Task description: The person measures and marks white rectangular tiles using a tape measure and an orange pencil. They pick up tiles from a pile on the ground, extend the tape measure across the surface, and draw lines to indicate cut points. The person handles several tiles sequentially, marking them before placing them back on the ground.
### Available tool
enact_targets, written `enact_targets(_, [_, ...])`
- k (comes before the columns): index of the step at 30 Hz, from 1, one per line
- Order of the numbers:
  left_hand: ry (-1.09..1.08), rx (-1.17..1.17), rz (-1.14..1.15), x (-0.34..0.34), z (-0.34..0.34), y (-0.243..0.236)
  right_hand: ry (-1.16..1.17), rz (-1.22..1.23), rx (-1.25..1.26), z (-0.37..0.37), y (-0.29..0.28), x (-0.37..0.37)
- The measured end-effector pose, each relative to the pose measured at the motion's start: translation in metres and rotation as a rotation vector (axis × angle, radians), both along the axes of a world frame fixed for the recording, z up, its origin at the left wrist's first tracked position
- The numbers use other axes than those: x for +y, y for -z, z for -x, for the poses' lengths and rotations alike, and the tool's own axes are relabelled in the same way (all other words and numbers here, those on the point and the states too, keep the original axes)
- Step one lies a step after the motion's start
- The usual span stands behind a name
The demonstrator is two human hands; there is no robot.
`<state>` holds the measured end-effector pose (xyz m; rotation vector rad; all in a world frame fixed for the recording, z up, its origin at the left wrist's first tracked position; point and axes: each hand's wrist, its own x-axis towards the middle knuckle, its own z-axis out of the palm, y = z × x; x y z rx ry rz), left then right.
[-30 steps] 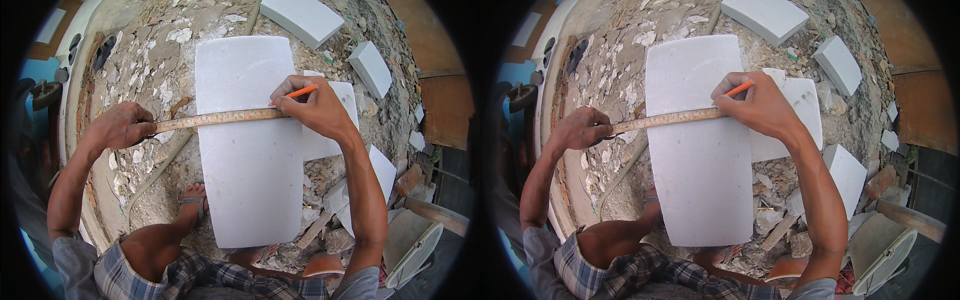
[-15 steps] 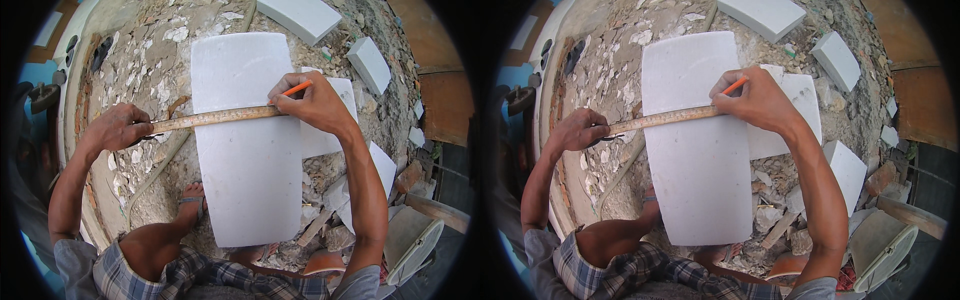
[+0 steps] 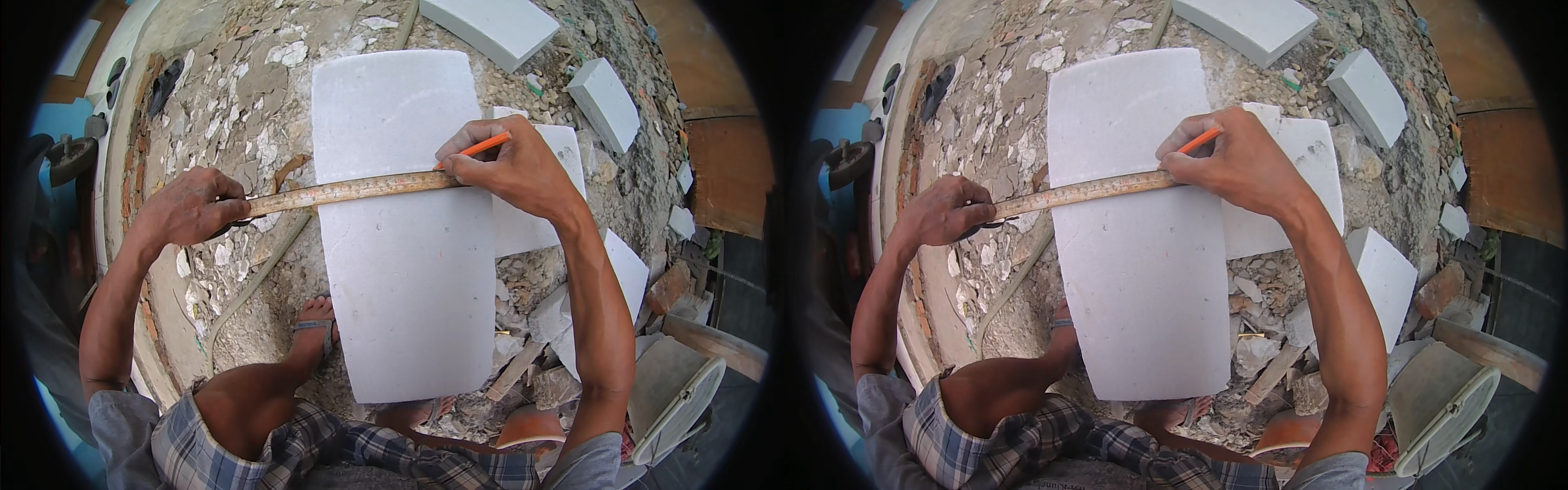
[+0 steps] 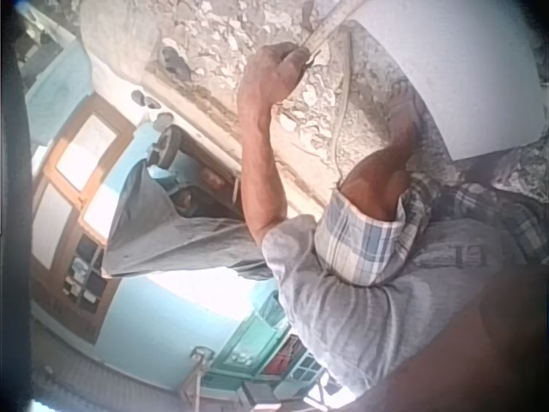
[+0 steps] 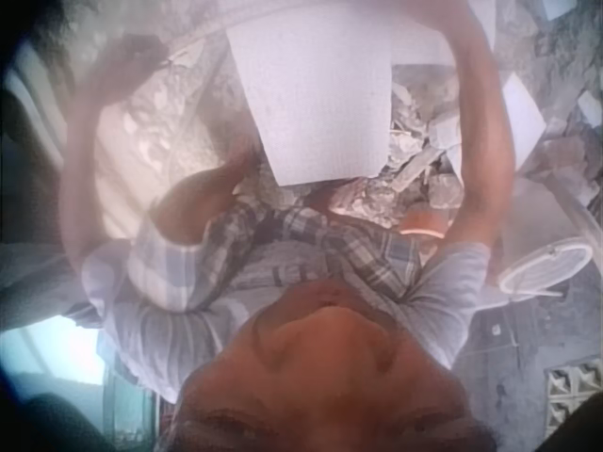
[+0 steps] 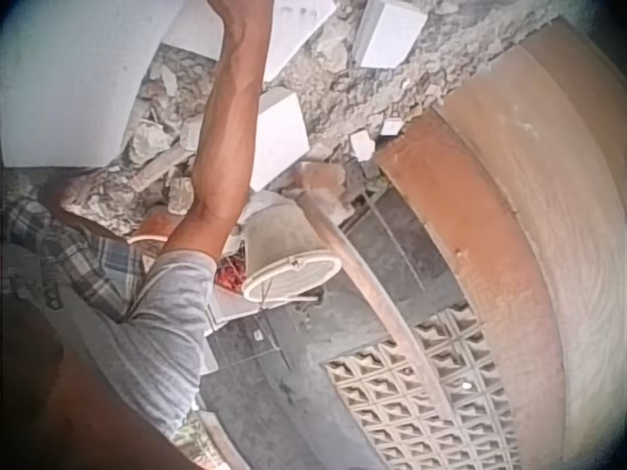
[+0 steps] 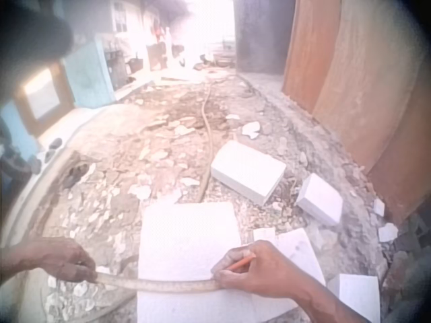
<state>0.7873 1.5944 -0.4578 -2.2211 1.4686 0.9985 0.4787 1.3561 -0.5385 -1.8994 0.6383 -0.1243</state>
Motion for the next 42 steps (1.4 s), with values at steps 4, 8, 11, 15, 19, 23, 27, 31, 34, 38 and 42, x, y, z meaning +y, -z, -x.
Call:
enact_targets(4, [-0.056,0.017,0.0,-0.001,0.003,0.003,0.015,0.002,-0.024,0.001,0.001,0.001])
enact_targets(8, [-0.068,0.012,-0.015,-0.003,0.006,-0.003,0.01,0.009,-0.019,0.0,0.0,0.001])
enact_targets(11, [-0.041,0.018,0.007,-0.001,0.004,-0.001,-0.005,0.0,-0.02,0.0,0.003,-0.001])
enact_targets(15, [-0.011,0.018,0.025,0.002,-0.001,0.002,0.024,-0.01,-0.005,-0.002,-0.002,0.002])
enact_targets(19, [-0.055,0.005,0.01,-0.002,0.01,-0.002,-0.021,-0.038,-0.01,0.002,0.0,-0.003])
enact_targets(23, [-0.081,-0.006,-0.047,-0.003,0.016,-0.008,0.061,-0.064,-0.045,0.005,-0.004,-0.001])
enact_targets(27, [-0.019,0.048,-0.002,0.014,0.015,-0.001,0.137,-0.088,-0.074,0.02,-0.01,-0.004])
enact_targets(31, [-0.044,0.05,-0.019,0.015,0.017,-0.001,0.077,-0.09,-0.072,0.018,-0.013,0.013])
enact_targets(34, [-0.042,-0.003,-0.021,0.007,0.015,-0.003,0.068,-0.058,-0.056,0.015,-0.007,0.012])
enact_targets(38, [-0.009,-0.025,0.006,0.002,0.011,-0.004,0.045,-0.026,-0.036,0.011,-0.005,0.011])
enact_targets(42, [-0.069,0.042,-0.059,0.004,0.015,-0.009,-0.001,-0.033,-0.022,0.011,-0.002,0.012])
